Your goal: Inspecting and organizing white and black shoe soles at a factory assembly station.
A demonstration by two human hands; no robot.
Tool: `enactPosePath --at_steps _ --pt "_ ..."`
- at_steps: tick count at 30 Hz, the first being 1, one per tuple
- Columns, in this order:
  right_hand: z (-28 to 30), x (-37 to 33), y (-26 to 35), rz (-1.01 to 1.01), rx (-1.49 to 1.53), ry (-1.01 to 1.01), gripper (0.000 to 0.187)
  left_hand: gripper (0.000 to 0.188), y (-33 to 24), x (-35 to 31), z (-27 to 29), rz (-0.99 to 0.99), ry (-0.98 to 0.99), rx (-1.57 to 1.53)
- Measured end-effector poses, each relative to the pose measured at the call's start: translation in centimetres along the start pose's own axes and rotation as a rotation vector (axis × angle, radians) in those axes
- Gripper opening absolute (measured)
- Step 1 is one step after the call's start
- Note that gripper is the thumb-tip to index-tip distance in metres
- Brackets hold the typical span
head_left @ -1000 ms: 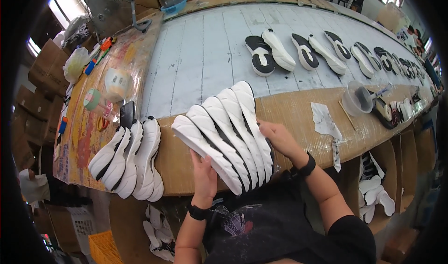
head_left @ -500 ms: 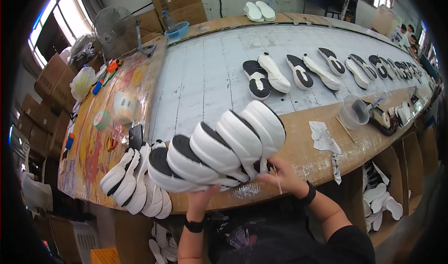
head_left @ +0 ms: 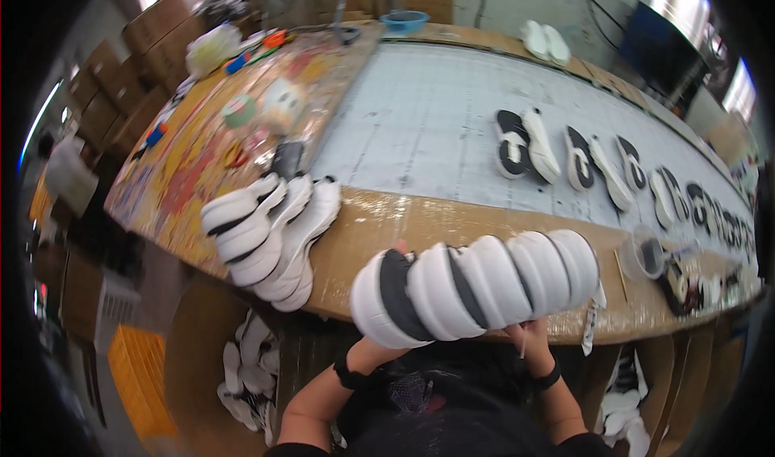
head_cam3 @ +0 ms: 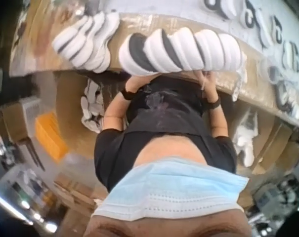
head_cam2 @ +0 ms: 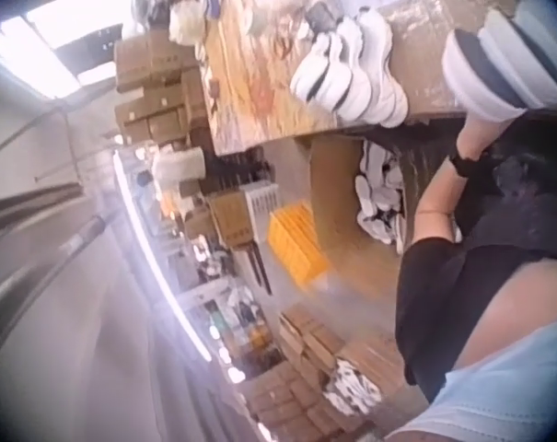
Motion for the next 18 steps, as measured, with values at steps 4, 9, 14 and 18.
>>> enactPosePath --at_steps 4,9,14,18 --pt "1.4 -1.1 -2.0 -0.059 -0.12 -0.044 0.049 0.067 1.0 -2.7 -1.6 0.16 0.026 -0.274" --pt "2.5 -3.9 -3.7 -0.148 -0.201 -0.079 0.034 0.056 2.5 -6.7 -1.0 0.459 0.225 -0.51" --pt "-8.2 -3.6 1.9 0.274 -0.565 0.599 0.057 0.052 7.1 -15.6 1.6 0.567 -0.199 -0.511" --pt "-22.7 -4.3 7.5 0.657 -0.452 0.957 0.062 0.047 8.7 -20.5 4.0 0.573 -0.452 -0.441"
Point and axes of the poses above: each hand's wrist, its own x-axis towards the middle knuckle, its own z-axis out of the back of the hand, y = z × x, the point moved 9 cm from there along x, towards the middle knuckle, and after that the axes turned 10 degrees about x, right-handed, at the moved point
